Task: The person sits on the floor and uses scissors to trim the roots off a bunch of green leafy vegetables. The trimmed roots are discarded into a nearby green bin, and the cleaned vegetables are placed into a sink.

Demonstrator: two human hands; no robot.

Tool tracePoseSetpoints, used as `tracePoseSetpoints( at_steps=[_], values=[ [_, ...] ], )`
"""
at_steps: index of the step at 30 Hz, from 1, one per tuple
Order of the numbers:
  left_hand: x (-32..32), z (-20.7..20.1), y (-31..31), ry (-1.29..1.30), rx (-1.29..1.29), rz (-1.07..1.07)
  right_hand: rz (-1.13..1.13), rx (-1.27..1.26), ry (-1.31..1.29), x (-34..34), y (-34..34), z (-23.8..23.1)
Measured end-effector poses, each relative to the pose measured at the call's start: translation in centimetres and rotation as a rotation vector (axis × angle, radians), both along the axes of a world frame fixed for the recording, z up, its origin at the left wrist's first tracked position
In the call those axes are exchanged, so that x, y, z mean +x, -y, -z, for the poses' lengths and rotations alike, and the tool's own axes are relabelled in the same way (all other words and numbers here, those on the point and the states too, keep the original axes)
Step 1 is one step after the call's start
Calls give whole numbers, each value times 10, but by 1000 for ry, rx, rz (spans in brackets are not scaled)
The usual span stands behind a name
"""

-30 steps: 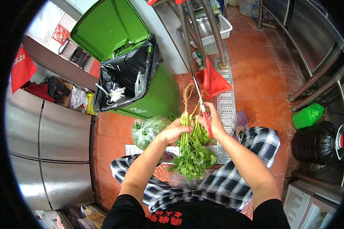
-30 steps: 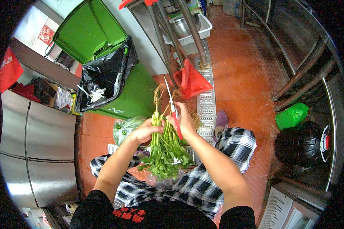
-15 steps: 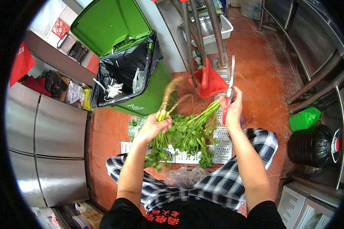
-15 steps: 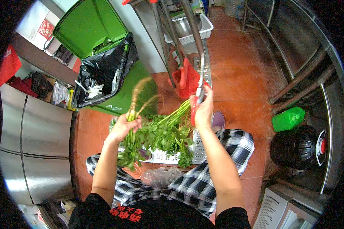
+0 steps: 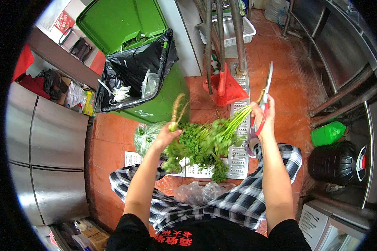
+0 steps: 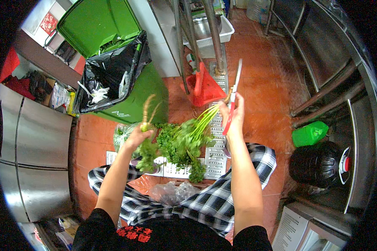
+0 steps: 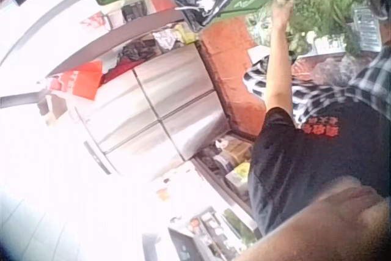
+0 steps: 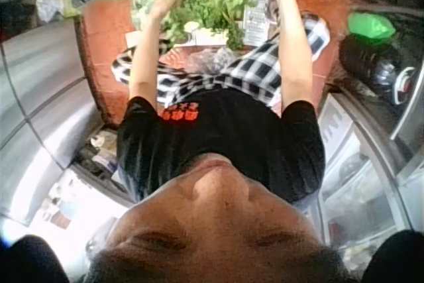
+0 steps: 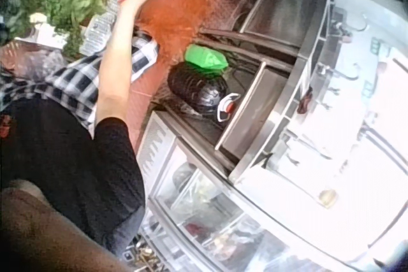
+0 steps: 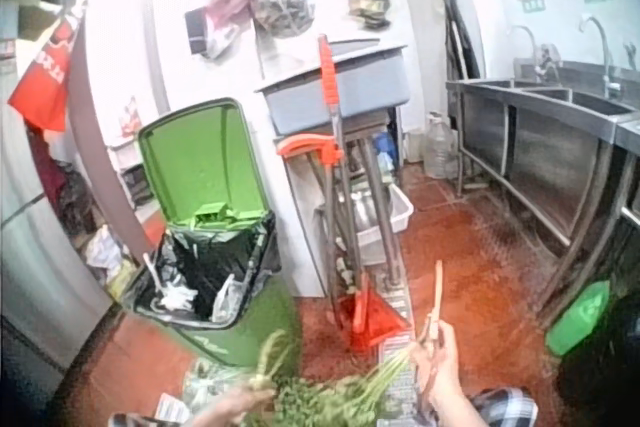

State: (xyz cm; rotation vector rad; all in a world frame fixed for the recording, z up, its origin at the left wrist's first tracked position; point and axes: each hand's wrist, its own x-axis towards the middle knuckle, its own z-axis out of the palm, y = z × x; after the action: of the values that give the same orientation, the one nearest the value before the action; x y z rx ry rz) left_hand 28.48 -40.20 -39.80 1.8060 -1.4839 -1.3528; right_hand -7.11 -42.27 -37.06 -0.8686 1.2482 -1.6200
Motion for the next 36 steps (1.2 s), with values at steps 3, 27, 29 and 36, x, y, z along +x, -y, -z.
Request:
tracePoseSetpoints(
  at_steps=[3, 27, 29, 36],
  values=[
    [-30, 22, 14, 520, -213, 77, -203, 50, 40, 17, -6, -9],
    [-152, -19, 73, -501, 247, 155, -746, 571, -332, -28, -62, 17],
    [-155, -19, 77, -488, 274, 160, -746, 566, -329, -32, -60, 12],
    [-170, -14, 79, -422, 334, 294, -666, 464, -401, -41, -61, 25]
  ],
)
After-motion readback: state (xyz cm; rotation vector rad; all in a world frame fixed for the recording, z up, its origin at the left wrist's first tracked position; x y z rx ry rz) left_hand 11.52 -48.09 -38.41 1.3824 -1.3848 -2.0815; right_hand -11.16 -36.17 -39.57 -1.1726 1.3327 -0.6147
